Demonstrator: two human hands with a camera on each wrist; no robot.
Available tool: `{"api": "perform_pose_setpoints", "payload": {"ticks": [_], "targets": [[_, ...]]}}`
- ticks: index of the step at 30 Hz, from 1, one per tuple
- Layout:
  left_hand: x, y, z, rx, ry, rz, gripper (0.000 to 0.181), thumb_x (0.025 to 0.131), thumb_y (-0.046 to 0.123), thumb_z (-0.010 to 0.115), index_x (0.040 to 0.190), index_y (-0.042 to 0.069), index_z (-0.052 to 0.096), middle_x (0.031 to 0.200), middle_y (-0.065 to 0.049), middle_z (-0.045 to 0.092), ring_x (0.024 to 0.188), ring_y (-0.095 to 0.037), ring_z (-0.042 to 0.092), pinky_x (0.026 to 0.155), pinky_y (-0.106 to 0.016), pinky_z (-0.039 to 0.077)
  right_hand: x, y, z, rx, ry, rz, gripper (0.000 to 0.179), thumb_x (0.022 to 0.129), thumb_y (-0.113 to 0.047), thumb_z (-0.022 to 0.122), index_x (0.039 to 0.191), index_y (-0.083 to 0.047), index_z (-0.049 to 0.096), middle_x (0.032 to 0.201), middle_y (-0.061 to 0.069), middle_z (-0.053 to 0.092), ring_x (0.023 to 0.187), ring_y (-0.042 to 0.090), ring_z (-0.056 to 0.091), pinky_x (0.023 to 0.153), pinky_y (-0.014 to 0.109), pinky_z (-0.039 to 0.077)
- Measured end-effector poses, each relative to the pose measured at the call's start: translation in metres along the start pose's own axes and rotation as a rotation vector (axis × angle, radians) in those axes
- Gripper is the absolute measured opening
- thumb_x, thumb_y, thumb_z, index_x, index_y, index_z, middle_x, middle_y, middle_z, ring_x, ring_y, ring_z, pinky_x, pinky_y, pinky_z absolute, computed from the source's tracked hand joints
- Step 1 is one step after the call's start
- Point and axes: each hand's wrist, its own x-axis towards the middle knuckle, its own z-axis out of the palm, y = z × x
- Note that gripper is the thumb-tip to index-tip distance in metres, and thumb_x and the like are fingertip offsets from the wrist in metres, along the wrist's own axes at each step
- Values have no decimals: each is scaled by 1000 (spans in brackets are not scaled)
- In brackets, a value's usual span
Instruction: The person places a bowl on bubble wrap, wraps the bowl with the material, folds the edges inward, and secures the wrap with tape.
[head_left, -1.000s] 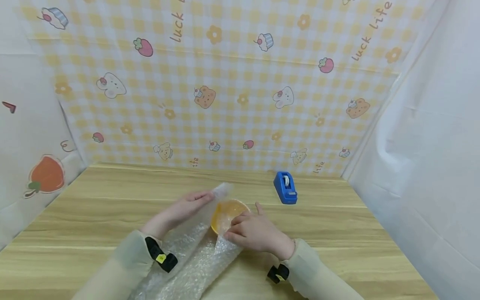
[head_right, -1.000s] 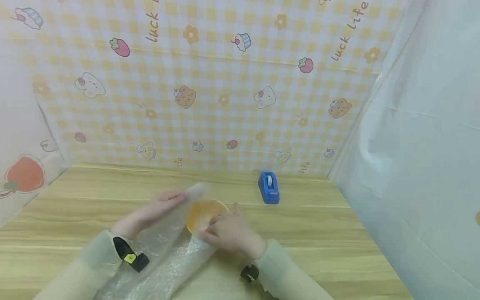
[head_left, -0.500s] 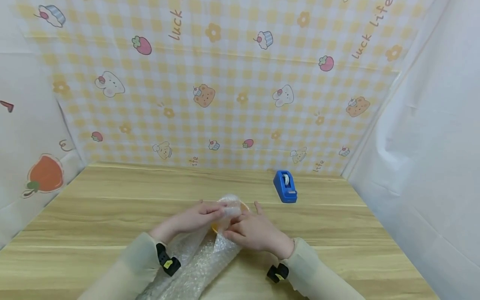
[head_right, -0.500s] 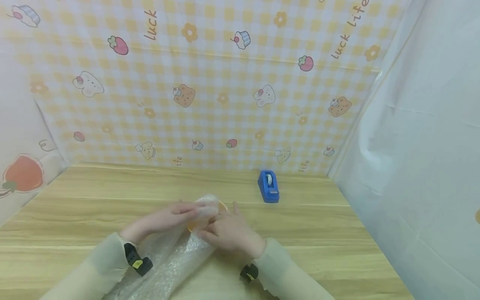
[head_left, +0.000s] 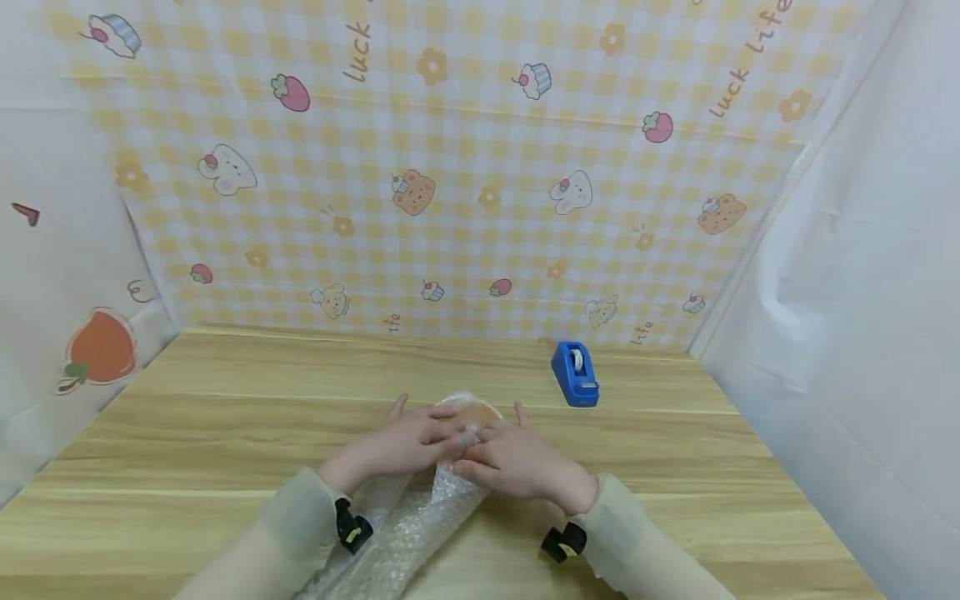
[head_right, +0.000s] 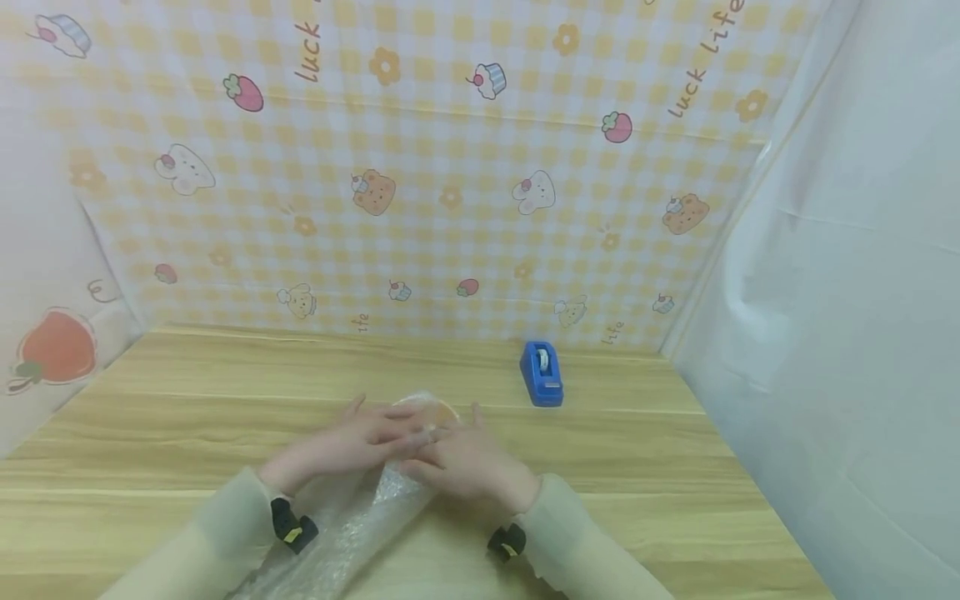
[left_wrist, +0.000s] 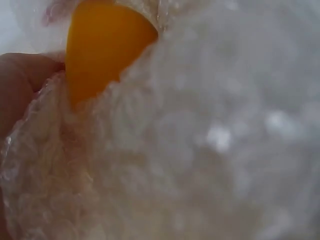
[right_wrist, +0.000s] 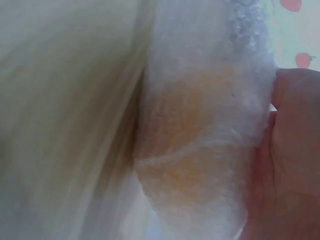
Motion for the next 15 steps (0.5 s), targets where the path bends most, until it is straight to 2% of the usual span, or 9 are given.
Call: {"api": "perform_pose_setpoints", "payload": {"ticks": [2,5,9,11,15], "targets": [[0,2,1,42,1,-2,39,103,41,44,129,20,64,138,-2,55,139,-25,33,105,-70,-9,-1,2,-2,29,-17,0,50,101,-55,32,128,-28,64,139,-5,53,132,24,43,107,70,2],[0,5,1,86,-4,0,34,102,38,46,119,21,70,137,-1,56,139,-24,34,105,-71,-7,-2,4,-6,96,-27,8,49,100,-56,37,129,-24,61,128,-7,61,127,21,48,108,69,2],[1,8,1,158,-20,-2,31,101,34,46,109,24,74,138,1,54,139,-24,34,105,-73,-3,-3,8,-10,173,-24,21,52,92,-63,48,125,-23,55,120,-11,63,120,15,53,109,68,3],[1,9,1,187,-28,-4,33,101,33,44,111,23,74,140,1,53,139,-24,33,105,-73,-2,-4,9,-13,186,-28,14,58,87,-66,54,126,-23,55,124,-12,60,122,14,52,109,68,2],[2,10,1,193,-44,-19,36,101,36,43,115,22,72,140,1,53,141,-24,31,106,-72,0,-5,9,-15,130,-51,-42,70,77,-71,63,128,-23,59,138,-8,52,131,16,43,107,71,4]]}}
